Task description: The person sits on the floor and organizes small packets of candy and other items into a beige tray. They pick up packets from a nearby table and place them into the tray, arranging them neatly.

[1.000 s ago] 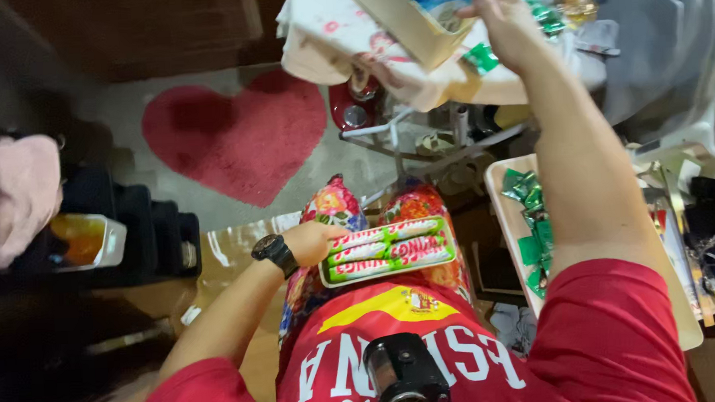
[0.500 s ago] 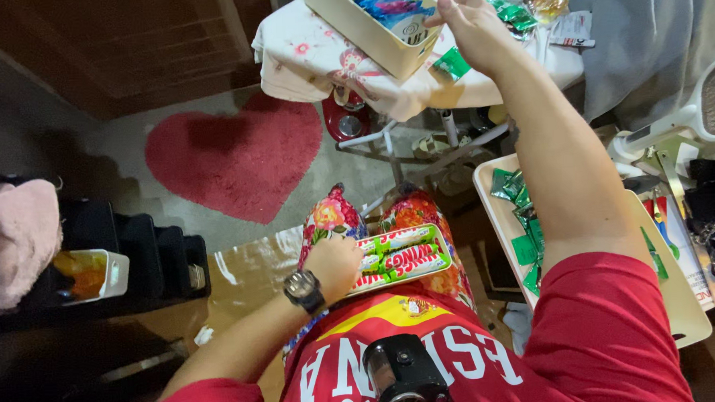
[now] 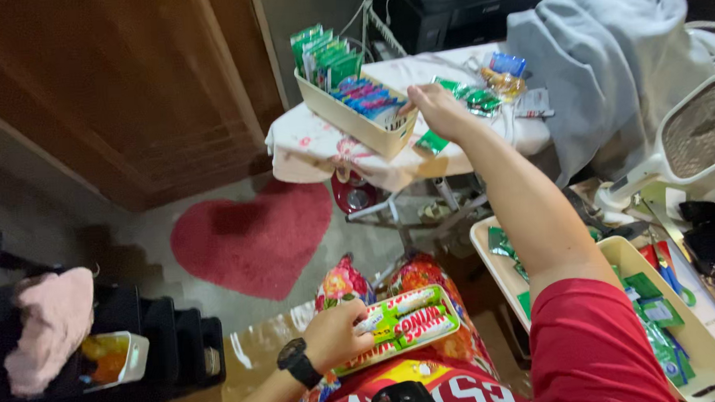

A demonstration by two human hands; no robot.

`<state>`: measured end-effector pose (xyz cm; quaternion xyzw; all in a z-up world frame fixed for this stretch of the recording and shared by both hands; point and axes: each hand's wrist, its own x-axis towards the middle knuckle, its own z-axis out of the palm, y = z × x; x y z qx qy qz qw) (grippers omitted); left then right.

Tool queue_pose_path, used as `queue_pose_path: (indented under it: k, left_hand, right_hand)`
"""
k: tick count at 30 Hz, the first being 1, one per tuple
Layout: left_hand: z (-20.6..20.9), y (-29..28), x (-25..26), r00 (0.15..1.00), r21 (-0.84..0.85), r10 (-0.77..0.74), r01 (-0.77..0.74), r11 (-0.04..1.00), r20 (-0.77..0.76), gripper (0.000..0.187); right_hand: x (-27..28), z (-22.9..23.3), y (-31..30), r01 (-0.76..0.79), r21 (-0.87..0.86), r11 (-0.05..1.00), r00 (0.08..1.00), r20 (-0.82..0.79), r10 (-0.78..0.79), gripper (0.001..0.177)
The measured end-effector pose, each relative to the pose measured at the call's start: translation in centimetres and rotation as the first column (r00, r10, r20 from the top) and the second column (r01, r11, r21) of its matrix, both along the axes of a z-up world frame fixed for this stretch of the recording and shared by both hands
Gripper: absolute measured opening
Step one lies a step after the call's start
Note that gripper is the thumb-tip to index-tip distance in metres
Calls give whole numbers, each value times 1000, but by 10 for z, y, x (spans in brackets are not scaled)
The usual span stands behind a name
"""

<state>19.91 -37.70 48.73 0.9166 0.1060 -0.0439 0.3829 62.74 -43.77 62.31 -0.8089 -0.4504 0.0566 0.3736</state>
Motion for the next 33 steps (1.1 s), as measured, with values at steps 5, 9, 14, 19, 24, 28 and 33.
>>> queue_pose_path:
  k: [5,9,14,19,24,28,33]
  left_hand:
    - [22,28,33,968,-419,148,-51,907,204,32]
    - [51,58,81,814,-682,346,82,727,467,62]
    - [92,100,158,641,-777,506,242,581,577,52]
    - [121,123,265,557,-860,656,332,386,510,49]
    - [103,121,319,548,-751,589,115,650,594,47]
    - [96,127,316,611,-525,387,55,849,691,45]
    - [116,137,296,627,-235,140,71,969,766,44]
  right_hand:
    - [15,-13,3,-1,-49,999,998,63,4,70]
    - [24,-20,7,-12,-86,996,1000,6,12,74]
    - [30,-25,11,7,-113,994,999,-43,-12,80]
    - [51,-43,14,36,-82,996,981,-186,-51,82]
    - [85,-77,16,23,59,998,967,-255,-7,63]
    - [98,-88,7,23,115,993,912,-409,26,54]
    - [87,-81,-3,-3,83,997,905,-424,37,54]
